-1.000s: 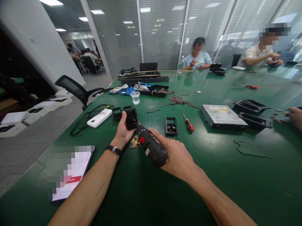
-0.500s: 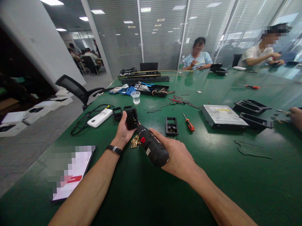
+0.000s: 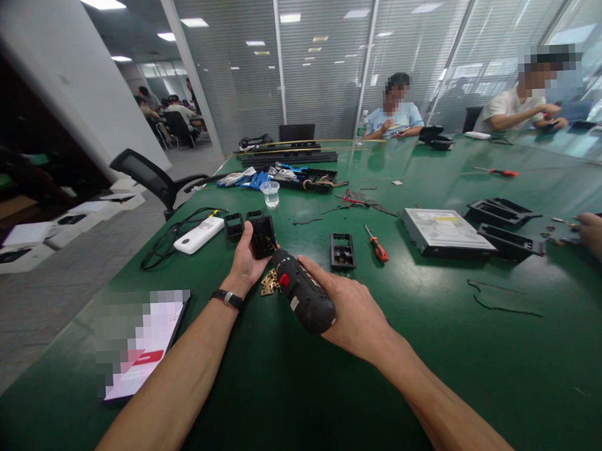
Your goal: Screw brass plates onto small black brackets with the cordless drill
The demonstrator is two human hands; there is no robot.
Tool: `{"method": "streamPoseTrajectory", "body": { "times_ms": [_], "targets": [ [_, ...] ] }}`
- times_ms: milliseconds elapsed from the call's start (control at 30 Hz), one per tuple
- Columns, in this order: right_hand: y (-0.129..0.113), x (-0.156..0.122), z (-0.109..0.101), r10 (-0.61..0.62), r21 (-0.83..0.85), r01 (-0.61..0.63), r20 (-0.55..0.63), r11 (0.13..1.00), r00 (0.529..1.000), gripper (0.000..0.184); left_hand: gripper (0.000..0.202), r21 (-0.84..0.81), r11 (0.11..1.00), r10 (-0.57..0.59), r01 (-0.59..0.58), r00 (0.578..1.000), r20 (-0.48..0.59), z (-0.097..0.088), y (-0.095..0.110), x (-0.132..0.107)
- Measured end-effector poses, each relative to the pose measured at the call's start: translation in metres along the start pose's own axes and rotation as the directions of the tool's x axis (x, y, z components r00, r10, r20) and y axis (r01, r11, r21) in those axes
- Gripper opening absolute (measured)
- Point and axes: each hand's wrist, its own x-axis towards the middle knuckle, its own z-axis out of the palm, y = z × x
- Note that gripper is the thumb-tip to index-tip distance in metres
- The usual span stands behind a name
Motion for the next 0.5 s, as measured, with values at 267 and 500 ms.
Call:
{"method": "streamPoseTrajectory", "body": {
  "times_ms": [267, 500],
  "targets": [
    [-0.0005, 0.0005, -0.0006, 0.014, 0.004, -0.014, 0.006, 1.0, 1.0, 0.093, 0.05, -0.009, 1.0, -0.006, 0.006, 1.0, -0.005, 0.001, 0.0003, -0.0009],
    [-0.0017, 0.0005, -0.0012, 0.017, -0.008, -0.017, 0.009, 1.0, 1.0, 0.093, 0.05, -0.006, 1.0, -0.002, 0.002, 1.0, 0.0, 0.0, -0.0005, -0.0001]
  ]
}}
